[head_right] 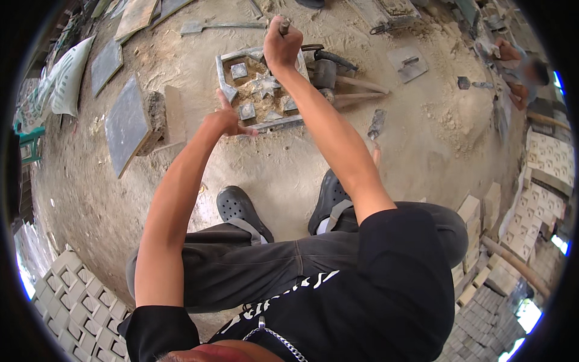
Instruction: The person fills a metal mold with a dry material, spreads it evenly by hand, and then uses a pointed tool to repeatedly pack and level the material within the mold's pattern.
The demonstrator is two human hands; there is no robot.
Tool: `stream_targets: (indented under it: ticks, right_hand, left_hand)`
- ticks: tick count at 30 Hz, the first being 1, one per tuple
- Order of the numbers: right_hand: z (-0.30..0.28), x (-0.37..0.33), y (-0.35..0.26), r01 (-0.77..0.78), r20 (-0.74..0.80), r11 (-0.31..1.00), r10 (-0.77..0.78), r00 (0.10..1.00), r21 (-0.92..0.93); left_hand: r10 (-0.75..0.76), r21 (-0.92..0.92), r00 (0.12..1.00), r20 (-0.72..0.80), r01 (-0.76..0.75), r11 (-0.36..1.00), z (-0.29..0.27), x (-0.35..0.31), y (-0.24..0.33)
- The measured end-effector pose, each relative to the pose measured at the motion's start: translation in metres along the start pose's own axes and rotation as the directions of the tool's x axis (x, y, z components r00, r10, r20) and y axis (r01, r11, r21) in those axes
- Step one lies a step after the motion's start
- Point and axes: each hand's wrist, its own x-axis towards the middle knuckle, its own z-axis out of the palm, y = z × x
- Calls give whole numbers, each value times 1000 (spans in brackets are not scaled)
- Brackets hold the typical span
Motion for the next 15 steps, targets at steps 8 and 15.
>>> stream_targets:
  ticks: [8, 15]
  right_hand:
    - [-27, 5, 35, 9, -14, 995, -7, 1000, 97]
    - [-50, 7, -59, -59, 185, 963, 9, 983, 264]
  left_hand:
    - [-1, -74, 1000, -28, -1, 997, -17, -23, 18]
    - [-1, -69, 1000, -18, -1, 998, -14, -23, -2]
